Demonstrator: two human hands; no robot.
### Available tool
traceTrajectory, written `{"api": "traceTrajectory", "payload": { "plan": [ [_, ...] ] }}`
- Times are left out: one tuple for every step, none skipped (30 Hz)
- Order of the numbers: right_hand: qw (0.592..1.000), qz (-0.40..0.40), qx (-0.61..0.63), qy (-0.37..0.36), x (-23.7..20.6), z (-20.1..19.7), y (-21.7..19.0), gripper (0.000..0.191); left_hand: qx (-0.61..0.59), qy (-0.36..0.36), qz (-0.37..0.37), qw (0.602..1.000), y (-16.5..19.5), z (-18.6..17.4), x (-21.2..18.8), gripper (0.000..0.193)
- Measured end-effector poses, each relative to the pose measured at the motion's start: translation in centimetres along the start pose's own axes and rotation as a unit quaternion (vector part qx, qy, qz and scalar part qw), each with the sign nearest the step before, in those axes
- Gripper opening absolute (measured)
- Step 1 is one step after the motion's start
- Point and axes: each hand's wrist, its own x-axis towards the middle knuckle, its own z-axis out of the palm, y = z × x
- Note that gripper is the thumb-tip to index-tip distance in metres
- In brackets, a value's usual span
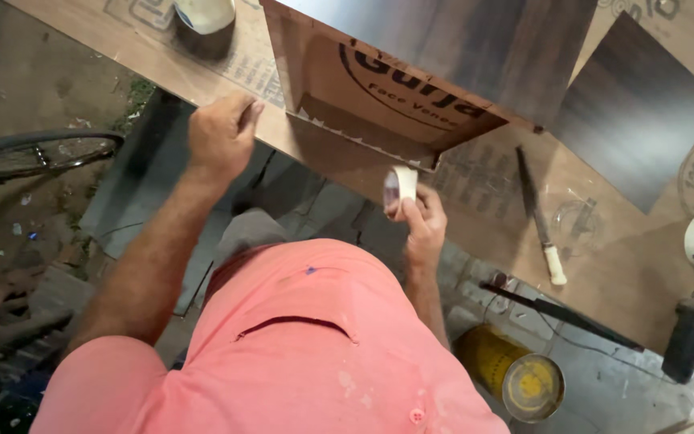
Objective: The person assembles a wooden box by applying white tape to the edges of a dark wood panel, then joins it to a lighter plywood panel. The person uses a power sander to smooth the edges of the assembled box.
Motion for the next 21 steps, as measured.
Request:
{"api": "traceTrajectory", "payload": {
  "plan": [
    [0.999,-0.012,0.026,-0.018,0.1,1.4,-1.0,0.036,-0.032,0.019,0.055,0.998,1.1,-0.6,0.6,0.01],
    [0.999,-0.012,0.02,-0.026,0.1,2.6,-2.0,0.04,-0.067,0.034,0.11,0.991,2.1,-1.2,1.1,0.015],
    [0.999,-0.009,0.012,-0.031,0.0,3.7,-2.9,0.044,-0.104,0.016,0.103,0.989,3.0,-2.0,1.5,0.014],
    [0.999,-0.007,0.02,-0.035,0.0,4.7,-3.8,0.047,-0.142,-0.006,0.096,0.985,3.7,-2.6,1.9,0.012],
    [0.999,-0.007,0.03,-0.038,0.1,5.7,-4.4,0.049,-0.179,-0.028,0.091,0.979,4.3,-3.1,2.3,0.011],
    [0.998,-0.011,0.041,-0.042,0.1,6.7,-5.0,0.052,-0.2,-0.061,0.049,0.977,4.8,-3.4,2.6,0.012],
    [0.998,-0.021,0.04,-0.037,0.0,7.6,-5.4,0.053,-0.218,-0.095,0.008,0.971,5.1,-3.7,3.0,0.013],
    [0.998,-0.031,0.04,-0.033,0.1,8.6,-5.6,0.053,-0.234,-0.13,-0.032,0.963,5.1,-4.0,3.4,0.016],
    [0.998,-0.042,0.041,-0.03,0.1,9.7,-5.7,0.054,-0.248,-0.144,0.024,0.958,5.0,-4.2,3.8,0.022],
    [0.998,-0.056,0.033,-0.018,0.1,10.9,-5.7,0.055,-0.262,-0.158,0.078,0.949,4.8,-4.4,4.3,0.029],
    [0.997,-0.068,0.025,-0.006,0.0,12.1,-5.6,0.055,-0.274,-0.173,0.131,0.937,4.4,-4.7,4.8,0.035],
    [0.997,-0.078,0.018,0.008,0.0,13.4,-5.3,0.055,-0.292,-0.195,0.143,0.925,3.9,-4.8,5.4,0.042],
    [0.996,-0.086,0.005,0.02,-0.2,14.8,-5.0,0.055,-0.311,-0.218,0.152,0.913,3.4,-5.1,5.8,0.048],
    [0.995,-0.091,-0.008,0.032,-0.5,16.1,-4.7,0.055,-0.329,-0.241,0.158,0.899,2.9,-5.3,6.1,0.055],
    [0.994,-0.097,-0.023,0.043,-0.6,17.5,-4.3,0.054,-0.316,-0.254,0.176,0.897,2.3,-5.5,6.5,0.056],
    [0.993,-0.103,-0.034,0.055,-0.6,18.9,-3.9,0.053,-0.303,-0.264,0.195,0.895,1.7,-5.7,6.8,0.058],
    [0.991,-0.108,-0.047,0.066,-0.6,20.4,-3.6,0.052,-0.29,-0.272,0.213,0.892,1.0,-6.0,7.1,0.059],
    [0.989,-0.113,-0.06,0.076,-0.5,21.7,-3.3,0.052,-0.301,-0.27,0.231,0.885,0.3,-6.3,7.5,0.055],
    [0.989,-0.113,-0.051,0.086,-0.4,23.2,-3.0,0.05,-0.312,-0.268,0.248,0.877,-0.5,-6.6,7.8,0.051],
    [0.988,-0.113,-0.041,0.096,-0.2,24.5,-2.7,0.048,-0.322,-0.266,0.266,0.869,-1.3,-6.9,8.3,0.048],
    [0.987,-0.116,-0.03,0.107,0.0,25.9,-2.6,0.047,-0.318,-0.261,0.265,0.872,-2.1,-7.2,8.9,0.04]
  ]
}}
